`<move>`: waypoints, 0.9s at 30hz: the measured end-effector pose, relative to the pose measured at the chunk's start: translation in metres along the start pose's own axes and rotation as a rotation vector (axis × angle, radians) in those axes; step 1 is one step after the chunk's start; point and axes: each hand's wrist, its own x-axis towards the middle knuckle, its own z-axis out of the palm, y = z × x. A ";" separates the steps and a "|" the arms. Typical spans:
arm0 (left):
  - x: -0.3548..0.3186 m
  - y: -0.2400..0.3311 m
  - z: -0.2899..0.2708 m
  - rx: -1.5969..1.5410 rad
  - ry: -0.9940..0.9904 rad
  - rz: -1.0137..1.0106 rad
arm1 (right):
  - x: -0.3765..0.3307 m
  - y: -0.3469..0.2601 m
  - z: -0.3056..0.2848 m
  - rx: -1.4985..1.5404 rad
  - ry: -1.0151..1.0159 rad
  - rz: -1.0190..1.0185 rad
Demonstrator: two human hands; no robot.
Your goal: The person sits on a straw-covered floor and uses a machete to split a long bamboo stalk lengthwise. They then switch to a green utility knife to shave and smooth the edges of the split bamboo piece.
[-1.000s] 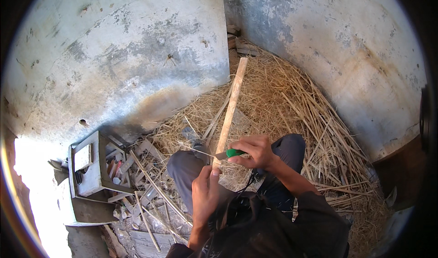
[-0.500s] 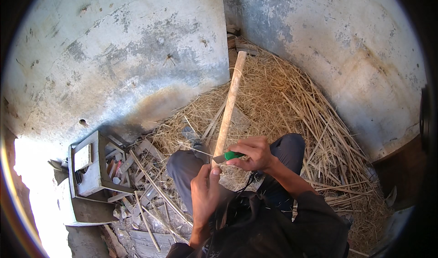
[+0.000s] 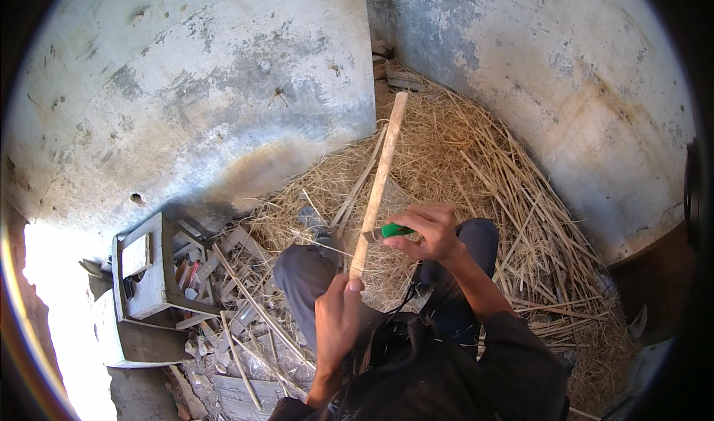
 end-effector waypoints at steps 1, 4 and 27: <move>-0.001 -0.002 0.000 -0.003 -0.005 -0.004 | 0.000 0.007 -0.002 -0.014 0.042 0.023; -0.006 -0.013 0.002 -0.007 -0.019 -0.006 | 0.003 0.018 -0.010 -0.040 0.032 0.040; -0.030 -0.052 -0.009 -0.053 -0.064 -0.059 | 0.022 0.092 -0.024 -0.141 0.074 0.178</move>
